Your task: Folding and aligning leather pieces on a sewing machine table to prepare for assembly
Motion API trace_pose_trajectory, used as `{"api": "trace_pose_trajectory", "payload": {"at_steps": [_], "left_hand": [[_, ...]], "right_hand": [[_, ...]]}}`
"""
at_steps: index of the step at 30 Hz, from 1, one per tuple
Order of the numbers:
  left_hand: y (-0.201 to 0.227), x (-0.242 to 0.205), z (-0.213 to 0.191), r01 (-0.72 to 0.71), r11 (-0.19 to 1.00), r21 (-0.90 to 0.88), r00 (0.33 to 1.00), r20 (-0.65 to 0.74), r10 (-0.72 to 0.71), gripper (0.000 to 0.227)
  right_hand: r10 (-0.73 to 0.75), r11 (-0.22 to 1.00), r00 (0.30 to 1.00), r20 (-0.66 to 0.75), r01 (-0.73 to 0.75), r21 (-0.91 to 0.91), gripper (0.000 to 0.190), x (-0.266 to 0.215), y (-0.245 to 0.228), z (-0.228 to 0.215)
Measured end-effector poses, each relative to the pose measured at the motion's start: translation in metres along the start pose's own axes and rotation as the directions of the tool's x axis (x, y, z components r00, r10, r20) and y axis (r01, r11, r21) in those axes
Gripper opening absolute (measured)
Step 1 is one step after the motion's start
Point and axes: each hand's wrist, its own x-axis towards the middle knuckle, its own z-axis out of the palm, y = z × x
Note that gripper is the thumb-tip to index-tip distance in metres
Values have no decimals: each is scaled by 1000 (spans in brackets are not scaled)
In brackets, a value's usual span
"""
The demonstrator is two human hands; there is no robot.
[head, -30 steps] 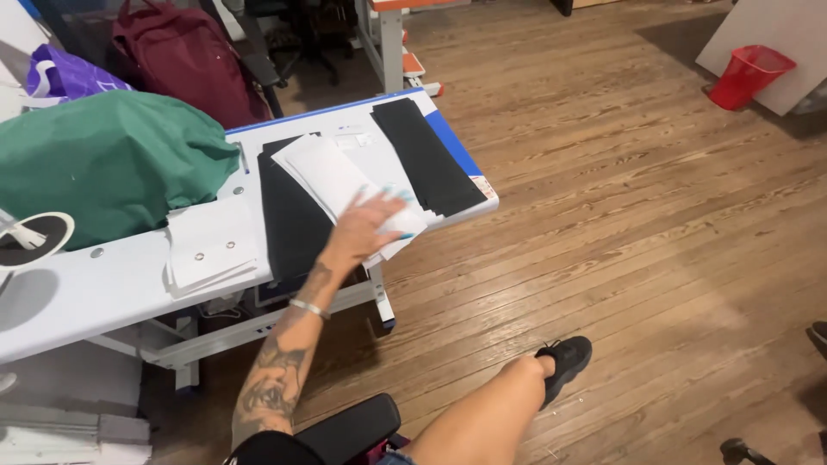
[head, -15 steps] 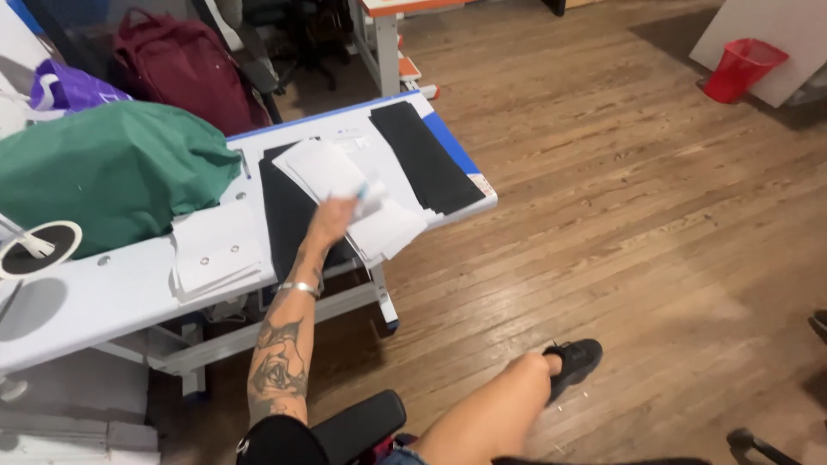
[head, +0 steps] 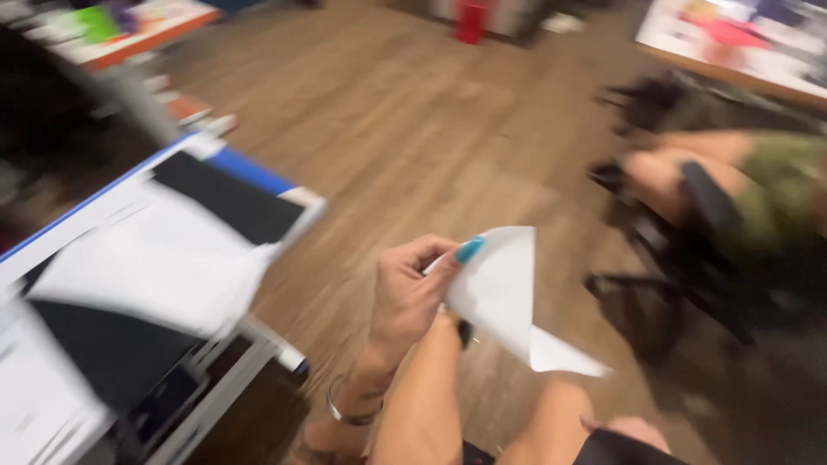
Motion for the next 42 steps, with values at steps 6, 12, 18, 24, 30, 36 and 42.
{"api": "trace_pose_trajectory", "payload": {"at_steps": [6, 12, 18, 24, 30, 36, 42], "left_hand": [[-34, -31, 59, -42, 975, 216, 979, 203, -2, 46], [-69, -94, 114, 152, 987, 61, 847, 507, -161, 45], [-39, -140, 155, 125, 929, 350, 511, 780, -362, 57], [-55, -183, 185, 363, 931, 28, 255, 959, -128, 43], [-72, -219, 219, 573, 818, 54, 181, 965, -191, 31], [-88, -270, 246, 833, 347, 430, -436, 897, -66, 19], [-60, -302, 253, 577, 167, 800, -785, 486, 384, 24]], "right_hand": [[-261, 888, 796, -546, -24, -459, 42, 44, -142, 169], [-79, 891, 642, -762, -297, -343, 62, 56, -192, 256], [-269, 877, -228, -936, -459, -141, 41, 2, -192, 272], [-524, 789, -363, -771, -548, -278, 51, -22, -208, 309], [-611, 777, -625, -486, -357, -518, 16, -100, -181, 332], [-661, 750, -384, -645, -313, -582, 46, -84, -210, 368], [-667, 667, -314, -676, -655, -355, 36, -63, -235, 374]]}}
